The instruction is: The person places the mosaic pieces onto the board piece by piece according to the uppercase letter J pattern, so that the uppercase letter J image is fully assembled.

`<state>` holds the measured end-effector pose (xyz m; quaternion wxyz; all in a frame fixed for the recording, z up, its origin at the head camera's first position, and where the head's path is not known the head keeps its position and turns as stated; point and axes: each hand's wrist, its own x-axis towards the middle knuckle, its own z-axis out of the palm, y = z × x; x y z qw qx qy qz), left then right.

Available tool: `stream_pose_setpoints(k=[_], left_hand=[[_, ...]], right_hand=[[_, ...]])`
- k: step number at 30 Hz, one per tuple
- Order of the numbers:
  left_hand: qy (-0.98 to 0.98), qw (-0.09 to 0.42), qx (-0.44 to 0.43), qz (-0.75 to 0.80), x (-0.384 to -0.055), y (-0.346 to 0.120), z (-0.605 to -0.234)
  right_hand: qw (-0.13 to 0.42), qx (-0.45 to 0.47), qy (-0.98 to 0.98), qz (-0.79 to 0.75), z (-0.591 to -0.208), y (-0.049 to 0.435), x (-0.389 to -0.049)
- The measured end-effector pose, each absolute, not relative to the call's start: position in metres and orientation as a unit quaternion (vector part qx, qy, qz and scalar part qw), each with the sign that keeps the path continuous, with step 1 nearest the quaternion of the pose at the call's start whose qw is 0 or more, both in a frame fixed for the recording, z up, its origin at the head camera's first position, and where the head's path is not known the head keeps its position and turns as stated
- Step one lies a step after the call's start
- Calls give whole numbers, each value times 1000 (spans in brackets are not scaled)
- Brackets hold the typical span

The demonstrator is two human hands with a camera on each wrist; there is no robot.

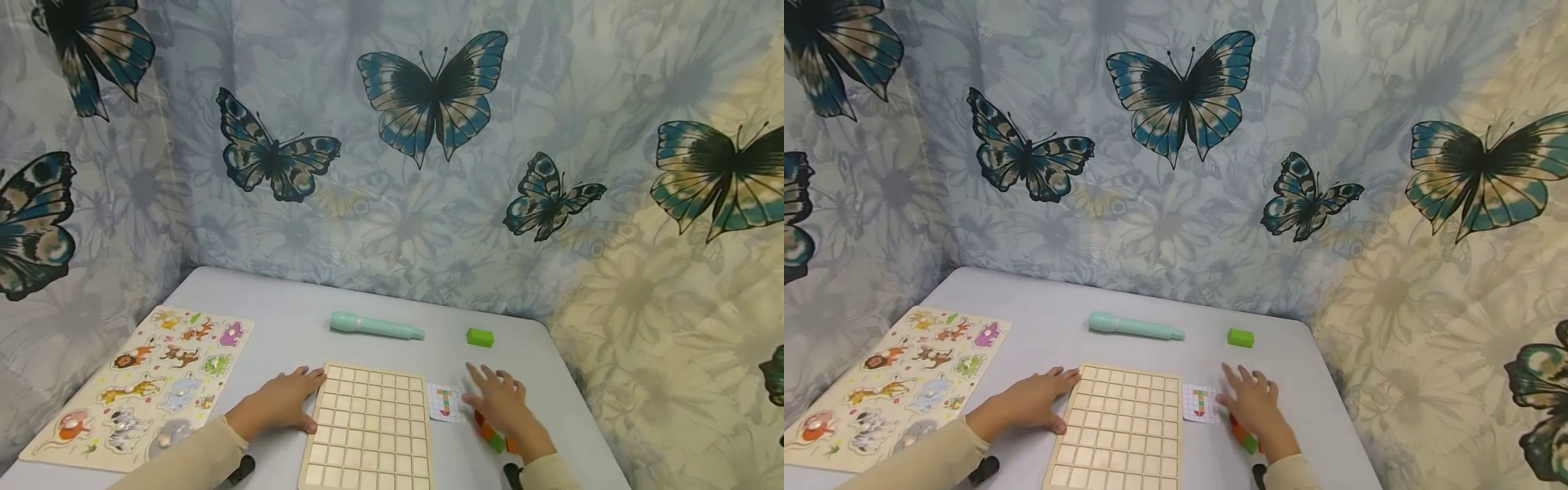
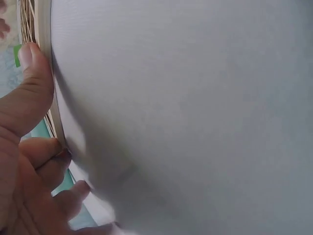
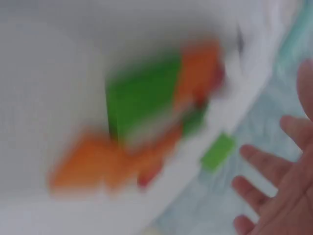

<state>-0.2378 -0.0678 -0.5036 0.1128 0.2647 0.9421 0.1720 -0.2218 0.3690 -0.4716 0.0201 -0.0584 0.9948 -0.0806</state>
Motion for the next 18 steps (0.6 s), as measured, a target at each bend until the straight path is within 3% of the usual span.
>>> stream_pose_setpoints(k=[4,8,12,18], left_hand=[[923,136,283,224,-238,-68,-505],[917,145,292,230,-237,-71,-501],[920,149,286,222,-235,-72,-498],[924,151,279,214,-237,-69,-500]], right_hand=[[34,-12,994,-102,-450,411,-222],[88,30,988,-121,-447,439,-217],[125,52,979,-154,-457,446,-213],[124,89,977,-147,-462,444,-205]])
